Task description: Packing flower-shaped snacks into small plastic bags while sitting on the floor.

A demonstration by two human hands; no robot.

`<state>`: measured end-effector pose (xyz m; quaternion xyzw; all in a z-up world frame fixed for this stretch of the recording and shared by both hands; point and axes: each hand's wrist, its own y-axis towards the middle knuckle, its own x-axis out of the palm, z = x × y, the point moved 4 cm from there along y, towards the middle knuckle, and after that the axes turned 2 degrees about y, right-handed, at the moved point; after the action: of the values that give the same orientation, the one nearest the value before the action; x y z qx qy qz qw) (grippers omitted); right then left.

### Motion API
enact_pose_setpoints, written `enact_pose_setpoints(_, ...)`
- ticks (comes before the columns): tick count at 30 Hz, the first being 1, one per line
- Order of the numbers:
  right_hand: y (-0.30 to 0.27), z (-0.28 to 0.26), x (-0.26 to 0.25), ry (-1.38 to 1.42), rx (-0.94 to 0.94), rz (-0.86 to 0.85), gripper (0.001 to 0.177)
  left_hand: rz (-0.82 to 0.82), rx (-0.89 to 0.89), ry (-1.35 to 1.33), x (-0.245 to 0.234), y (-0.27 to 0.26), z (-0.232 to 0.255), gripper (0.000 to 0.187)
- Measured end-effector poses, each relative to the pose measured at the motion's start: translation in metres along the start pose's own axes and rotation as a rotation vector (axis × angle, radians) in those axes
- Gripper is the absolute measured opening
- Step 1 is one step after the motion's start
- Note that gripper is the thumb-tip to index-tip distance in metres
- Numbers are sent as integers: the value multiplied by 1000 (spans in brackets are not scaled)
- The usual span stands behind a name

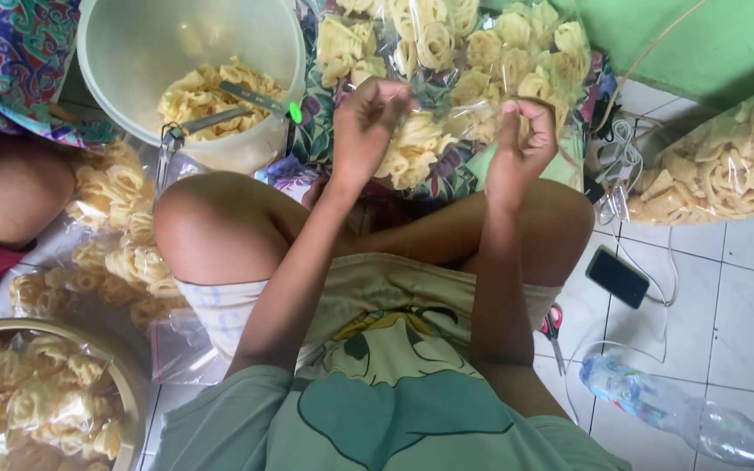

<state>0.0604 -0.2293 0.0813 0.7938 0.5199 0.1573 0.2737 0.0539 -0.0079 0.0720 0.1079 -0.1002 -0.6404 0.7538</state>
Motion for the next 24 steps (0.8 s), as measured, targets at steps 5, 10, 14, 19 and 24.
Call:
enact_pose_setpoints(5, 4, 54, -41, 182, 88, 112, 9, 90, -78, -272, -8, 7, -17, 14)
enact_pose_setpoints(10, 9, 69, -109, 477, 170, 263, 4, 173, -69, -374, -6, 2, -29, 9)
enact_pose_setpoints(14, 9, 51, -122, 502, 187, 288, 7, 201, -82, -307, -6, -2, -31, 13)
enact_pose_setpoints(19, 18, 56, -165, 496, 224, 681, 19, 336, -71, -397, -30, 1, -59, 8)
enact_pose_setpoints(24, -26, 27, -51, 71, 377, -376, 10, 403, -18, -378, -25, -2, -46, 13)
